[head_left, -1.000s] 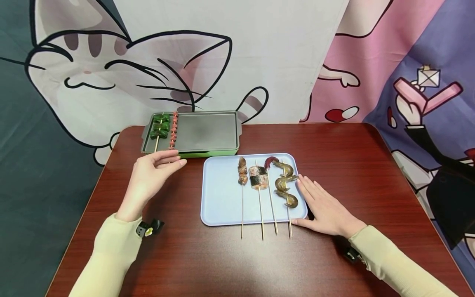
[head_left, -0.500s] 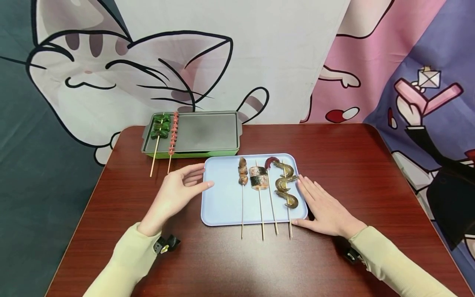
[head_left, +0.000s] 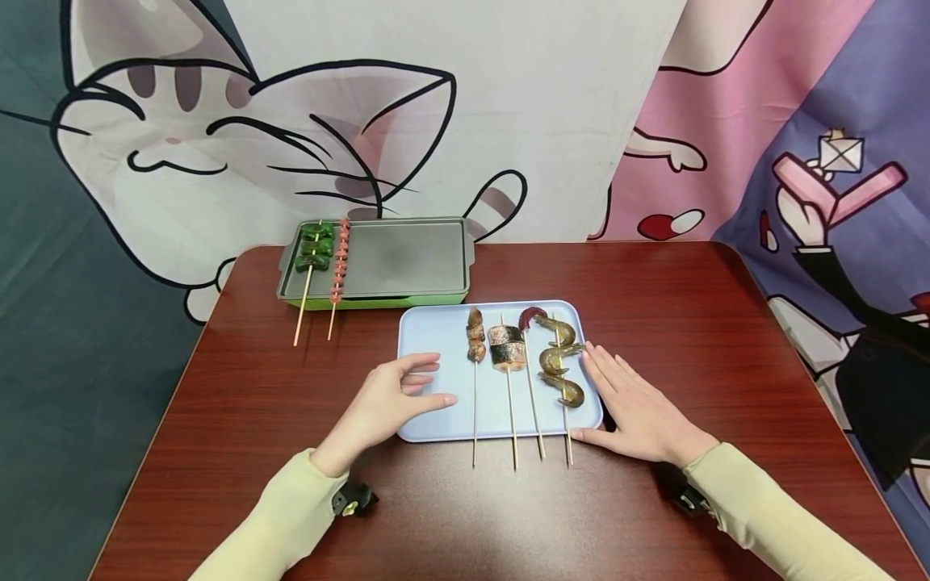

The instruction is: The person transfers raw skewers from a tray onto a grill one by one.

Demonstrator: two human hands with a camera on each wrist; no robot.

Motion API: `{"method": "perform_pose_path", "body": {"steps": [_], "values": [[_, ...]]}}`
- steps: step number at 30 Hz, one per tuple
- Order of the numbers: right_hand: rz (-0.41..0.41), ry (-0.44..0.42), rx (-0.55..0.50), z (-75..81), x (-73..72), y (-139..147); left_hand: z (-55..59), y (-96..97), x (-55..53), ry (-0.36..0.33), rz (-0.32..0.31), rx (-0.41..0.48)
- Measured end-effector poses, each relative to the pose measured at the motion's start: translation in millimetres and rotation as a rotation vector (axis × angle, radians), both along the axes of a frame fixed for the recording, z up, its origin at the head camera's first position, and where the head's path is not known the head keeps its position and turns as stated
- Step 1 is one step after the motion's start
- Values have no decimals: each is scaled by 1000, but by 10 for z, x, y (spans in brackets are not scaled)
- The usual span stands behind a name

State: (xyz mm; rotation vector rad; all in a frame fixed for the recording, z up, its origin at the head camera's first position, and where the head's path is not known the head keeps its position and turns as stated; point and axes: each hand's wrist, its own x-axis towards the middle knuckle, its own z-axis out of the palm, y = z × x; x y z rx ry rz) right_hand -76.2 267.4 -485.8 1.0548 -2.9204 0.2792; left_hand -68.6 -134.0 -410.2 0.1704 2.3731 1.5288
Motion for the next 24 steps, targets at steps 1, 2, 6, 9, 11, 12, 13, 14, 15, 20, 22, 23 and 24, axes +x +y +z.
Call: {"method": "perform_pose_path", "body": {"steps": [1, 2, 6, 9, 11, 12, 13, 14, 15, 20, 22, 23, 24], "values": [[0, 2, -1, -1, -1, 0, -26, 27, 12, -8, -5, 3], [2, 4, -2, -1, -2, 1, -56, 53, 22, -12, -11, 4], [5, 8, -3, 1, -4, 5, -171, 148, 57, -47, -33, 24], [6, 10, -3, 1, -2, 8, -265, 205, 79, -90, -55, 46], [7, 9, -3, -4, -2, 9, -317, 241, 94, -119, -71, 64], [7, 9, -3, -5, -2, 9, -338, 259, 101, -129, -79, 71], [8, 9, -4, -7, -2, 9, -354, 276, 106, -136, -85, 76], [8, 11, -4, -8, -3, 9, -370, 291, 107, -142, -89, 81], [9, 11, -4, -10, -1, 9, -383, 305, 106, -150, -88, 88], [8, 9, -6, -14, 3, 12, -433, 362, 86, -174, -83, 91], [7, 5, -6, -15, 2, 12, -454, 384, 80, -184, -85, 83], [6, 5, -7, -15, 1, 13, -463, 395, 78, -188, -86, 81], [6, 3, -8, -15, 0, 13, -472, 404, 73, -190, -87, 77]]}}
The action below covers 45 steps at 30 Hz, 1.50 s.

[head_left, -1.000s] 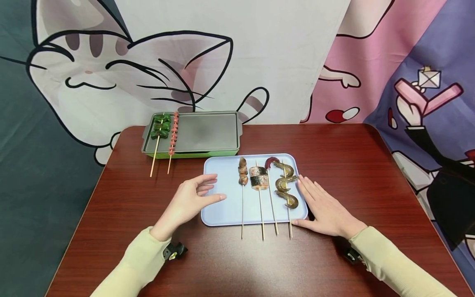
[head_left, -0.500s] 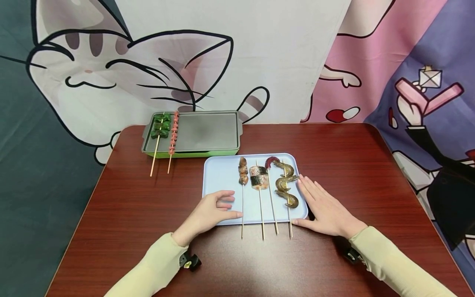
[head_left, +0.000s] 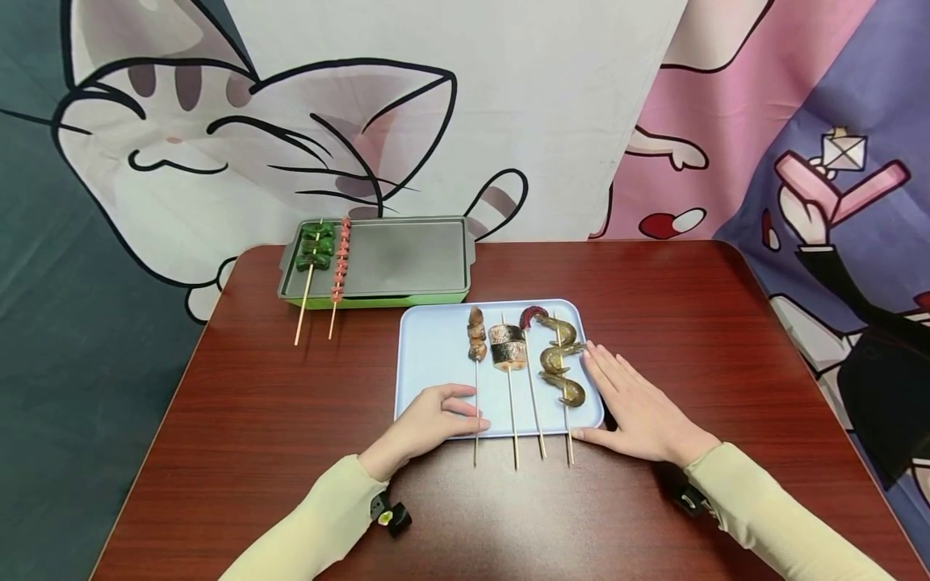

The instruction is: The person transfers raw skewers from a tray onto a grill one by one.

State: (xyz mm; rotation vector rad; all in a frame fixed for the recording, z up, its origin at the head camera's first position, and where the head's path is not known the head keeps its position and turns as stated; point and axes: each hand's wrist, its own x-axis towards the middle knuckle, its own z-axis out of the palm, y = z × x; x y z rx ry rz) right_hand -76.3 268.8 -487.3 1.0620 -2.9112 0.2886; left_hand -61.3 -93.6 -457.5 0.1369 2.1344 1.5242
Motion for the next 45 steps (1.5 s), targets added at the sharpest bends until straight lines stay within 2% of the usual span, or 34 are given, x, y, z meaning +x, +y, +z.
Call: {"method": "perform_pose_path", "body": {"steps": [8, 21, 23, 31, 36, 45], "values": [[-1, -8, 4, -1, 2, 3, -42, 22, -18, -16, -13, 26], [0, -1, -3, 20, 0, -7, -59, 33, -26, 7, -4, 28], [0, -3, -2, 18, 0, -7, -61, 34, -28, -1, 6, 49], [0, 0, -3, 14, -4, 1, -54, 58, -29, -125, 62, 246], [0, 1, 1, 8, -7, 4, -47, 62, -18, -150, 90, 274], [4, 8, -4, 2, -5, 3, -61, 64, 3, -155, 115, 282]]}}
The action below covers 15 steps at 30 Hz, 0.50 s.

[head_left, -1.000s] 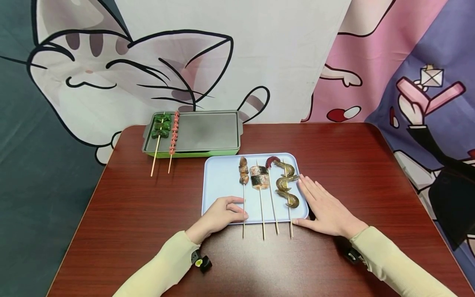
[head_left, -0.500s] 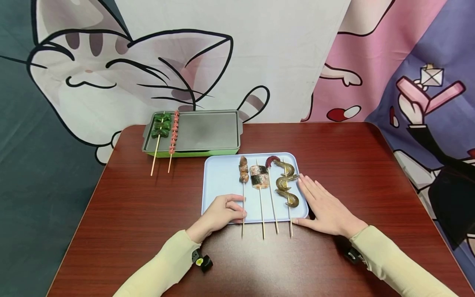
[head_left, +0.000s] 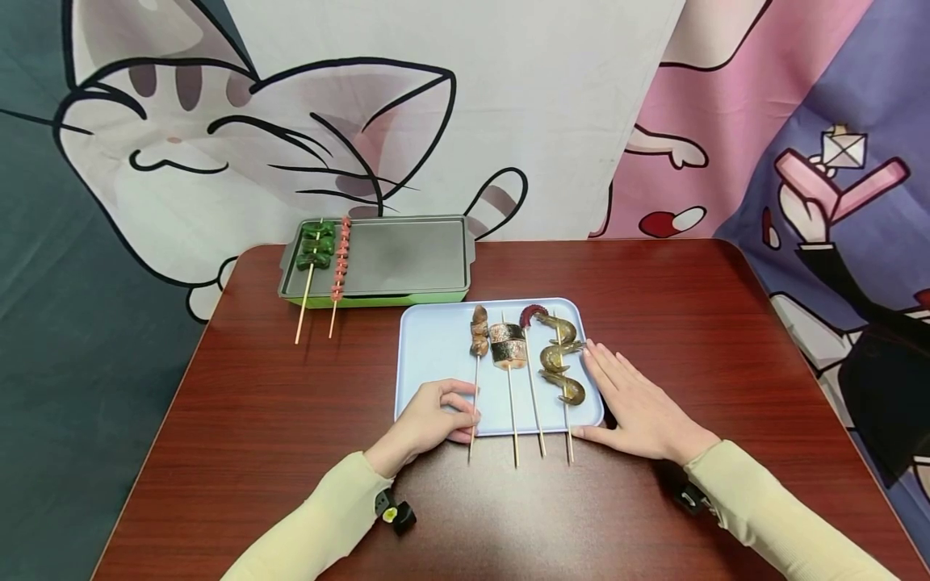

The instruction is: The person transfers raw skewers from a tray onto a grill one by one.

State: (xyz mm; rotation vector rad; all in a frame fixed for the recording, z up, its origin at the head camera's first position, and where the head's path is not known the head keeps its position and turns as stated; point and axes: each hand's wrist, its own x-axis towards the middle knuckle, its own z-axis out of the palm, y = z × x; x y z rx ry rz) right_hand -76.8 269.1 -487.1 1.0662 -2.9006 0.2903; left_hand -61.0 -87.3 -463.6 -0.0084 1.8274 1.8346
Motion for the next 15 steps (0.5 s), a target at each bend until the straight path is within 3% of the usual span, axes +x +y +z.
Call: {"method": "perform_pose_path", "body": {"steps": [15], "values": [[-11, -13, 4, 13, 8, -4, 55, -12, 19, 37, 0, -22]]}}
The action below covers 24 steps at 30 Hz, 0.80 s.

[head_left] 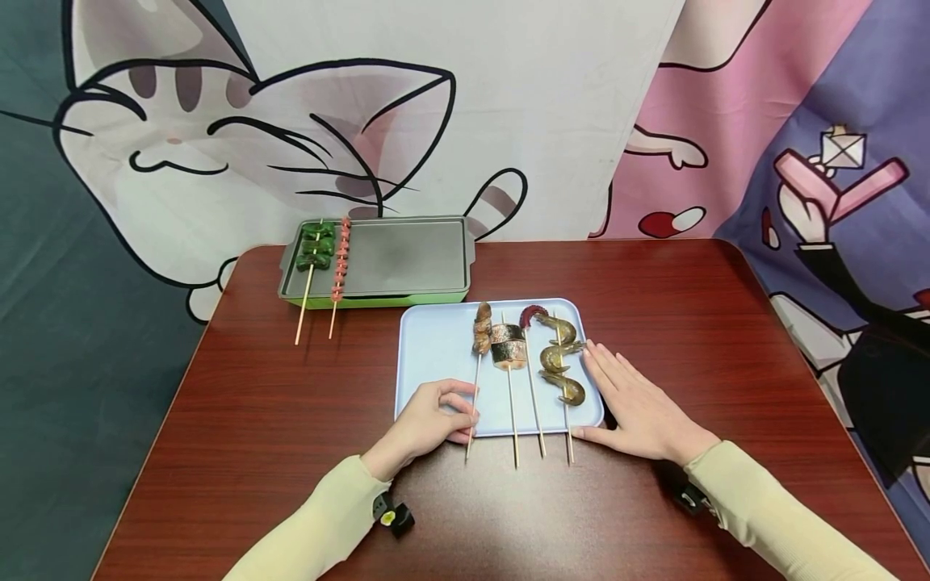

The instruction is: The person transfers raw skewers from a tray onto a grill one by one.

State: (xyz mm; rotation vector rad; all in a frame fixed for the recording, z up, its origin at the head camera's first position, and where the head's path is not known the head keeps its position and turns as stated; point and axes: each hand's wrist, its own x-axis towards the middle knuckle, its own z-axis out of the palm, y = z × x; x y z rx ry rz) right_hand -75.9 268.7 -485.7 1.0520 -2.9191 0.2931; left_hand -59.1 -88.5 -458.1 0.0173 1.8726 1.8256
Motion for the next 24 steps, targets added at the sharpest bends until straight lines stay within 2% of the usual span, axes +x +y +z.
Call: {"method": "perform_pose_path", "body": {"steps": [14, 24], "values": [[-4, -16, 6, -1, 5, 2, 53, -55, 23, 34, 1, -13], [-7, -17, 6, 0, 8, 0, 162, -80, 35, 60, 8, -34]]}}
